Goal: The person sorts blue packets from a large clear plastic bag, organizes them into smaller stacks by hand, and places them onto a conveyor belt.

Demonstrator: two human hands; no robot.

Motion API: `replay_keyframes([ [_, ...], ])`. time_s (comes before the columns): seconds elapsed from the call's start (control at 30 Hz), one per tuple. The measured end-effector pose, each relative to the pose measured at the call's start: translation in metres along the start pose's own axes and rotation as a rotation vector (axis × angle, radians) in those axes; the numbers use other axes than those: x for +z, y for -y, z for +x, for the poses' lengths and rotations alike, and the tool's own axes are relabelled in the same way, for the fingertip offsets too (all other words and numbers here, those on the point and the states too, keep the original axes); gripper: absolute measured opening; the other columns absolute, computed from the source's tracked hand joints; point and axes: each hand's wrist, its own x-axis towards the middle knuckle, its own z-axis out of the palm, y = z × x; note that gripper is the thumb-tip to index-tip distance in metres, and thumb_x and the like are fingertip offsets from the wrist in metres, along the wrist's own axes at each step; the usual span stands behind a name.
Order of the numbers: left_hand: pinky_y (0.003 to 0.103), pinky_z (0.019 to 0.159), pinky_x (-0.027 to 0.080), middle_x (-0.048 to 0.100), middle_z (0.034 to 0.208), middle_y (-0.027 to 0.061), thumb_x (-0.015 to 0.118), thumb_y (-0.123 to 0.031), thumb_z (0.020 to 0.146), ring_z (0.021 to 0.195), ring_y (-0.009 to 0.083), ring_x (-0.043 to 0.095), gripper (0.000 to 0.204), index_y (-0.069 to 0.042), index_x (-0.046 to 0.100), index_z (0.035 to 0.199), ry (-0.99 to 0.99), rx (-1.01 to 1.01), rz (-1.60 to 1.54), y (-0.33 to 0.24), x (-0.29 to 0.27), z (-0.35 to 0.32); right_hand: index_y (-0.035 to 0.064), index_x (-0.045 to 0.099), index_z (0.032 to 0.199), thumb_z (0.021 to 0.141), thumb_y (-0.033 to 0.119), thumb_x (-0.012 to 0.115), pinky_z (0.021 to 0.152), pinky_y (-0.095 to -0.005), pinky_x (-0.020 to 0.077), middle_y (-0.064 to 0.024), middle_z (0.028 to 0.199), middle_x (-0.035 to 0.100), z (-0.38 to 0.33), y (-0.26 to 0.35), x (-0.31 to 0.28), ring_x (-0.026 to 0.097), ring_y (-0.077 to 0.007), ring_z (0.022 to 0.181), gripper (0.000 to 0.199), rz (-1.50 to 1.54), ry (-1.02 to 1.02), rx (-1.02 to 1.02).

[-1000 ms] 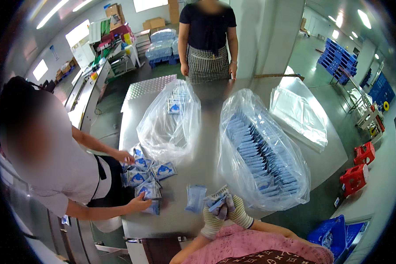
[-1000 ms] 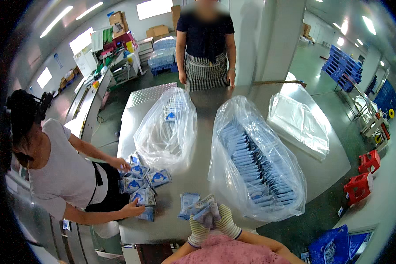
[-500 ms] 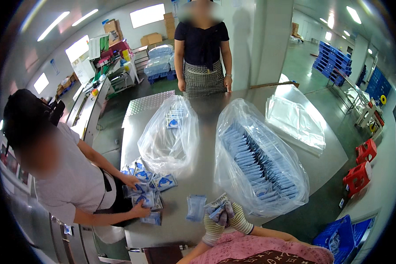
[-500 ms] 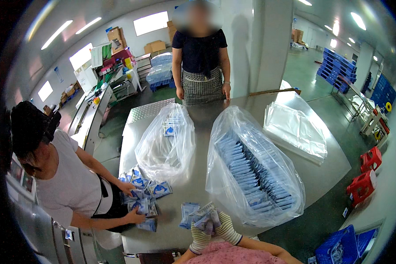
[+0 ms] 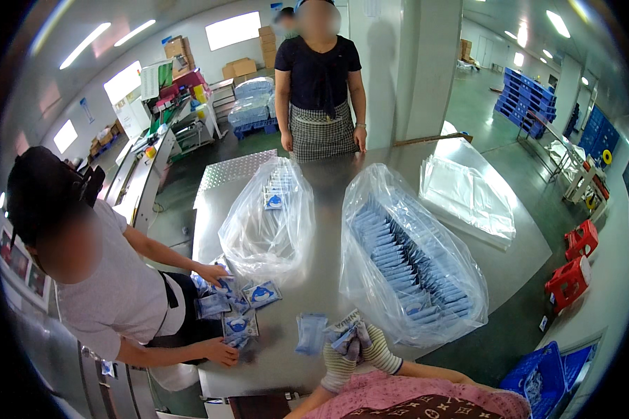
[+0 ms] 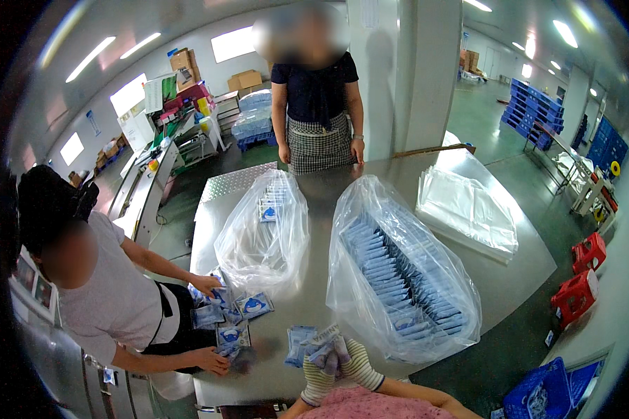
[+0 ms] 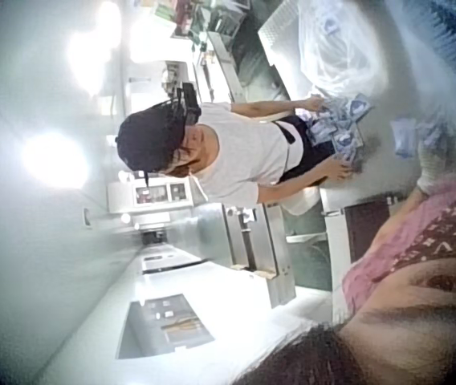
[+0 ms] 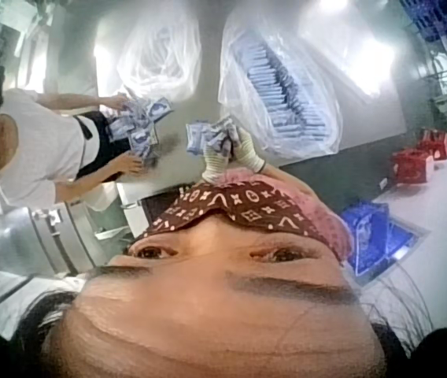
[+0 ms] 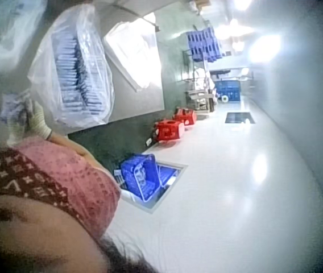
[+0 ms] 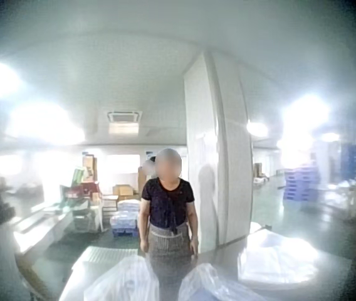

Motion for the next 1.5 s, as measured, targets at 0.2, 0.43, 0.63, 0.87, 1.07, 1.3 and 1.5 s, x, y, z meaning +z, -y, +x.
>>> replay_keyframes([
  [0.2, 0.034, 0.082, 0.045, 0.064, 0.101, 0.0085, 0.060, -0.015, 0.084, 0.093, 0.0212, 0.059, 0.021, -0.002, 0.061, 0.101, 0.009, 0.063, 0.018, 0.018, 0.001, 0.002, -0.0006, 0.057, 0.094, 0.095, 0.049, 0.035, 0.060, -0.0363, 0.0454, -0.0166, 0.075, 0.061, -0.002, 0.022, 0.000, 0.057, -0.0256, 0.066, 0.054, 0.042, -0.025, -0.011],
  [0.43, 0.035, 0.080, 0.046, 0.063, 0.098, 0.0097, 0.059, -0.018, 0.084, 0.090, 0.0238, 0.060, 0.024, -0.004, 0.063, 0.102, 0.004, 0.069, 0.019, 0.013, 0.002, 0.005, -0.0007, 0.058, 0.098, 0.093, 0.050, 0.040, 0.065, -0.0335, 0.0469, -0.0150, 0.078, 0.063, 0.000, 0.013, -0.005, 0.057, -0.0209, 0.068, 0.054, 0.053, -0.004, 0.003],
  [0.63, 0.031, 0.077, 0.047, 0.063, 0.098, 0.0063, 0.059, -0.014, 0.084, 0.088, 0.0175, 0.059, 0.026, -0.001, 0.060, 0.107, 0.008, -0.005, -0.070, 0.016, 0.003, -0.002, -0.0005, 0.058, 0.094, 0.094, 0.045, 0.043, 0.063, -0.0342, 0.0458, -0.0145, 0.077, 0.062, -0.002, 0.002, 0.000, 0.055, -0.0199, 0.067, 0.048, 0.101, -0.028, 0.026],
  [0.87, 0.031, 0.074, 0.046, 0.063, 0.093, 0.0058, 0.058, -0.016, 0.083, 0.084, 0.0175, 0.059, 0.022, -0.002, 0.062, 0.099, -0.022, -0.037, -0.085, -0.001, 0.007, 0.000, -0.0005, 0.058, 0.093, 0.093, 0.049, 0.042, 0.062, -0.0343, 0.0459, -0.0140, 0.076, 0.062, -0.005, 0.003, -0.003, 0.055, -0.0207, 0.066, 0.052, 0.066, -0.014, 0.088],
  [1.07, 0.031, 0.071, 0.046, 0.063, 0.088, 0.0061, 0.057, -0.018, 0.083, 0.080, 0.0172, 0.059, 0.019, -0.003, 0.063, 0.093, -0.034, 0.021, 0.006, 0.013, 0.007, 0.000, 0.0008, 0.058, 0.087, 0.094, 0.047, 0.038, 0.057, -0.0343, 0.0440, -0.0118, 0.070, 0.059, -0.006, 0.003, 0.001, 0.054, -0.0184, 0.064, 0.051, 0.057, -0.062, 0.069],
  [1.3, 0.031, 0.075, 0.047, 0.063, 0.093, 0.0097, 0.064, -0.014, 0.082, 0.085, 0.0195, 0.060, 0.020, -0.001, 0.061, 0.096, 0.043, -0.124, -0.066, 0.008, 0.004, -0.002, 0.0021, 0.059, 0.092, 0.096, 0.040, 0.042, 0.064, -0.0285, 0.0449, -0.0050, 0.080, 0.061, -0.006, -0.018, 0.000, 0.052, -0.0113, 0.074, 0.042, 0.108, -0.010, 0.068],
  [1.5, 0.031, 0.076, 0.047, 0.064, 0.094, 0.0098, 0.062, -0.015, 0.083, 0.086, 0.0192, 0.061, 0.019, -0.001, 0.062, 0.097, -0.020, 0.031, 0.034, -0.004, 0.005, -0.001, 0.0025, 0.059, 0.096, 0.096, 0.037, 0.043, 0.065, -0.0281, 0.0448, -0.0049, 0.080, 0.061, -0.008, -0.022, 0.002, 0.052, -0.0114, 0.075, 0.038, 0.179, -0.020, 0.067],
])
